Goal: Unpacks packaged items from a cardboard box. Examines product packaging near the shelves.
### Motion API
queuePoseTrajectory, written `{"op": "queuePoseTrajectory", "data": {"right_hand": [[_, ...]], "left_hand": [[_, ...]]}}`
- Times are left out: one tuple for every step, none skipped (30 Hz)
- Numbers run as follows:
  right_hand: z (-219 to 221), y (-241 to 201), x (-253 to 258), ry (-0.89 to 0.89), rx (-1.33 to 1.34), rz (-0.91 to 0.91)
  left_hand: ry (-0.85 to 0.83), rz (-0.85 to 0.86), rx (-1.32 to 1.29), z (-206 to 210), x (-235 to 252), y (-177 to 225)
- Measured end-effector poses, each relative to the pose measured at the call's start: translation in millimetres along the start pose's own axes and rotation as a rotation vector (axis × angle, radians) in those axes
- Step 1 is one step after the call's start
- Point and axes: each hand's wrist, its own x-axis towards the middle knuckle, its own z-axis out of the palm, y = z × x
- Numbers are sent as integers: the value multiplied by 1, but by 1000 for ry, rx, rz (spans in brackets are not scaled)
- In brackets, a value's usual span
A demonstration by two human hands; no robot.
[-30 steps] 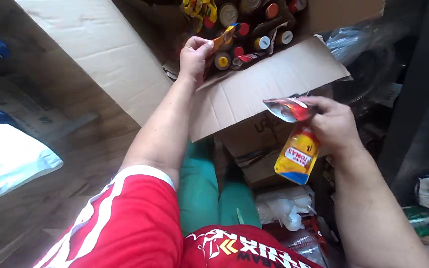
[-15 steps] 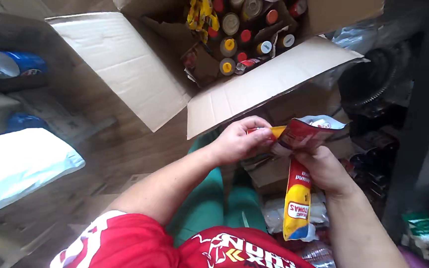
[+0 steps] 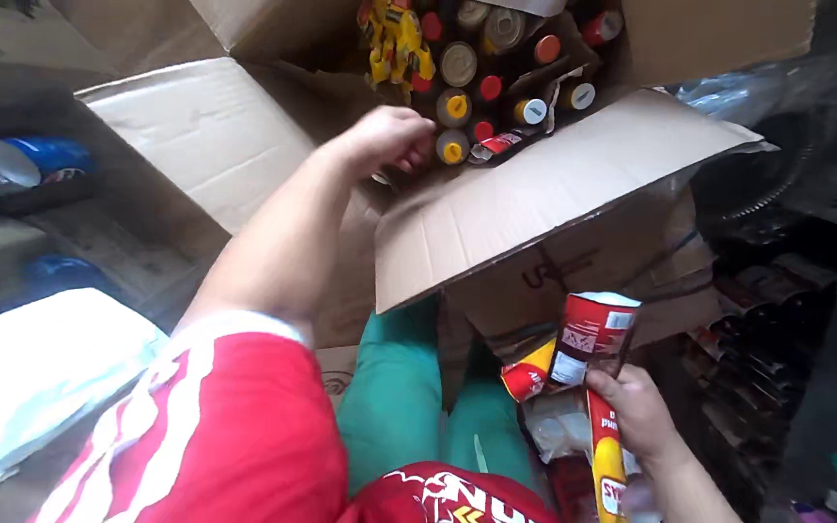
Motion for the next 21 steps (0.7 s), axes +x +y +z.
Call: {"op": "queuePoseTrajectory", "data": {"right_hand": [[2, 9, -3, 50, 19, 69], [3, 16, -6, 95, 42, 130], [5, 21, -7, 147, 62, 188], [6, 26, -9, 194, 74, 231], [7, 31, -9, 231, 72, 265], [8, 35, -10, 263, 64, 294], [10, 39, -10, 283, 60, 320], [12, 43, -10, 291, 51, 348], [13, 46, -10, 288, 38, 372], [15, 50, -11, 277, 21, 393], [18, 54, -10, 272, 2, 417], [21, 57, -9, 269, -17, 442], [25, 60, -8, 257, -35, 465], [28, 63, -8, 237, -52, 481], [31, 67, -8, 213, -56, 494], [34, 69, -7, 195, -63, 504], [38, 70, -7, 173, -68, 510], [41, 70, -6, 142, -76, 508], [42, 69, -6, 107, -94, 503], [43, 68, -5, 74, -118, 503], [43, 67, -6, 54, -131, 506]], "left_hand": [[130, -117, 125, -15, 29, -18], [222, -231, 280, -24, 52, -36], [239, -337, 413, -29, 66, -47], [214, -424, 519, -29, 74, -55], [186, -471, 597, -28, 81, -61], [168, -477, 634, -25, 88, -67], [158, -453, 635, -22, 93, -70], [162, -414, 623, -19, 99, -76], [164, -383, 610, -16, 104, -82], [161, -367, 615, -14, 109, -87], [150, -356, 624, -12, 113, -90], [133, -353, 631, -11, 116, -92], [123, -364, 617, -9, 117, -93], [142, -392, 577, -8, 119, -96], [173, -421, 534, -6, 119, -100], [197, -421, 503, -4, 122, -106], [211, -420, 483, -3, 124, -110], [215, -430, 454, -2, 120, -107], [211, -432, 430, -2, 114, -100], [207, -414, 421, -3, 111, -92], [209, -388, 424, -3, 107, -83]]}}
